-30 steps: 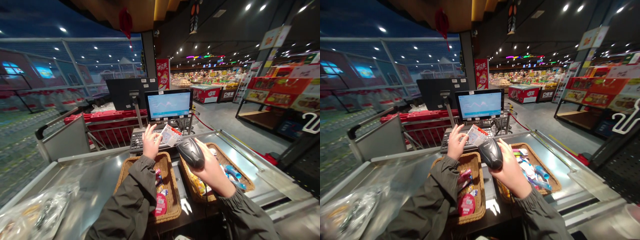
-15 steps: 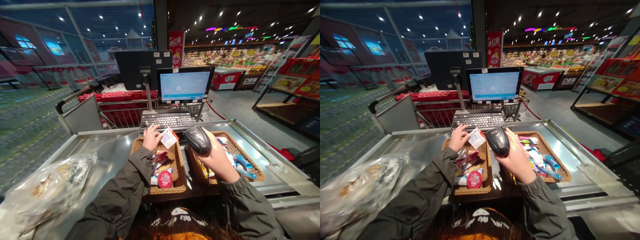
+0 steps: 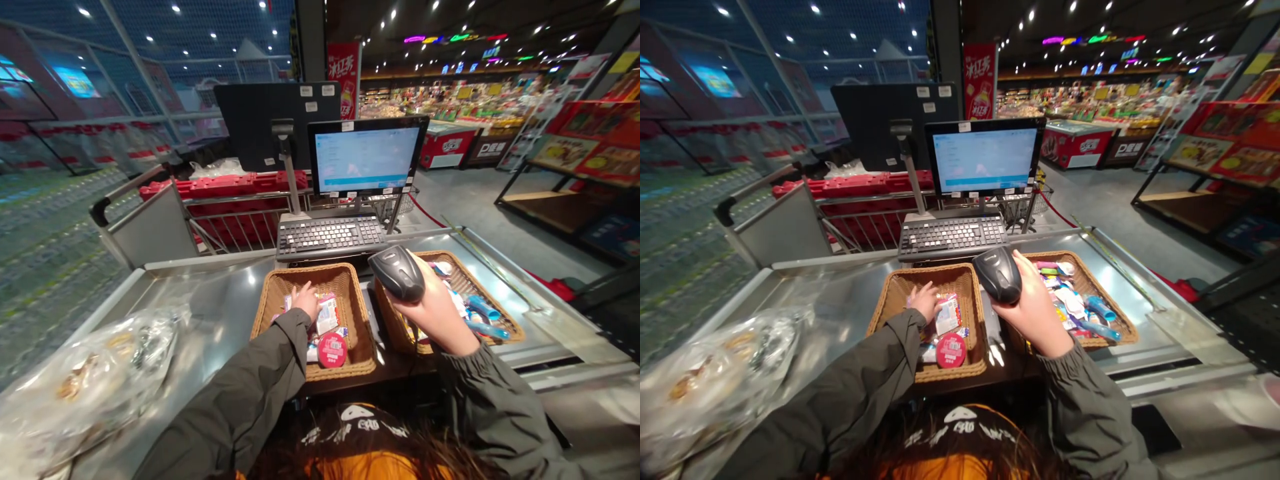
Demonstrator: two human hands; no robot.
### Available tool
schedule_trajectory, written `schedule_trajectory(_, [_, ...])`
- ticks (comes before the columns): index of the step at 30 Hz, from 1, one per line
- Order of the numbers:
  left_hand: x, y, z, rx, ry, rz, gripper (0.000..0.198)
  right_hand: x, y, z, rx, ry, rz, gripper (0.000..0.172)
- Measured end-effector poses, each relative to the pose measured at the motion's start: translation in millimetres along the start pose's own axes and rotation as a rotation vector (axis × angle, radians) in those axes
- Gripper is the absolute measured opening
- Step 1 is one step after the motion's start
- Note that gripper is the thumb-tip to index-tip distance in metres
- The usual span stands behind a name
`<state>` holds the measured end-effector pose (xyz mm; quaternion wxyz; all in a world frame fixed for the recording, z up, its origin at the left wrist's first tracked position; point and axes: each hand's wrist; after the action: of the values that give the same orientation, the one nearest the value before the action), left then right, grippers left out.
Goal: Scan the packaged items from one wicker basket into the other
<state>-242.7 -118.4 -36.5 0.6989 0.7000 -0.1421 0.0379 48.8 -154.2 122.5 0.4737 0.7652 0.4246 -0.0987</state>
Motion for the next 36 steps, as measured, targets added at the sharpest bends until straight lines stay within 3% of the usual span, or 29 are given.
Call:
schedule_trajectory(3, [0.4,0.5,0.8,-0.012,-0.043,-0.039,0.009,6.4,10.2,6.0,0.044,-0.052,0.041,0.059])
schedule_trajectory(6, [15.0,14.3,-2.9,0.0,-0.122,-0.066,0.018,18.9,28.6,14.3,0.12,-0.146,0.073,0.061])
schedule_trajectory(11, [68.2,43.5,-19.9,0.078,-0.342,-0.074,0.021,43.1,65.3,30.4,0.29,-0.254,0.147,0.059])
schedule_trajectory(14, [105.5,48.5,-38.8,0.105,-0.47,-0.063,0.024,52.6,79.6,39.3,0.347,-0.286,0.164,0.061])
schedule_trajectory(18, [151.1,39.0,-74.5,0.107,-0.639,-0.114,0.027,59.3,87.5,48.1,0.32,-0.302,0.166,0.061])
schedule_trajectory(23, [189.1,16.7,-123.3,0.023,-0.714,-0.213,0.026,65.6,96.3,53.5,0.272,-0.276,0.157,0.067])
schedule_trajectory(28, [202.8,-6.2,-159.3,-0.123,-0.781,-0.311,0.03,79.0,106.1,55.4,0.221,-0.241,0.148,0.067])
schedule_trajectory(36, [203.3,-27.1,-189.1,-0.229,-0.91,-0.322,0.028,101.9,106.5,48.4,0.184,-0.236,0.146,0.064])
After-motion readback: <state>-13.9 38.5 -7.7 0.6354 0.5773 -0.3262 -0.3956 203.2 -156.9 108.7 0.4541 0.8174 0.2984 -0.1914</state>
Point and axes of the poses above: each hand's wrist, its own z-axis away from the middle knuckle, its own y-axis out of the back of the hand, x = y × z, and after that the axes turned 3 degrees about -y, right-handed
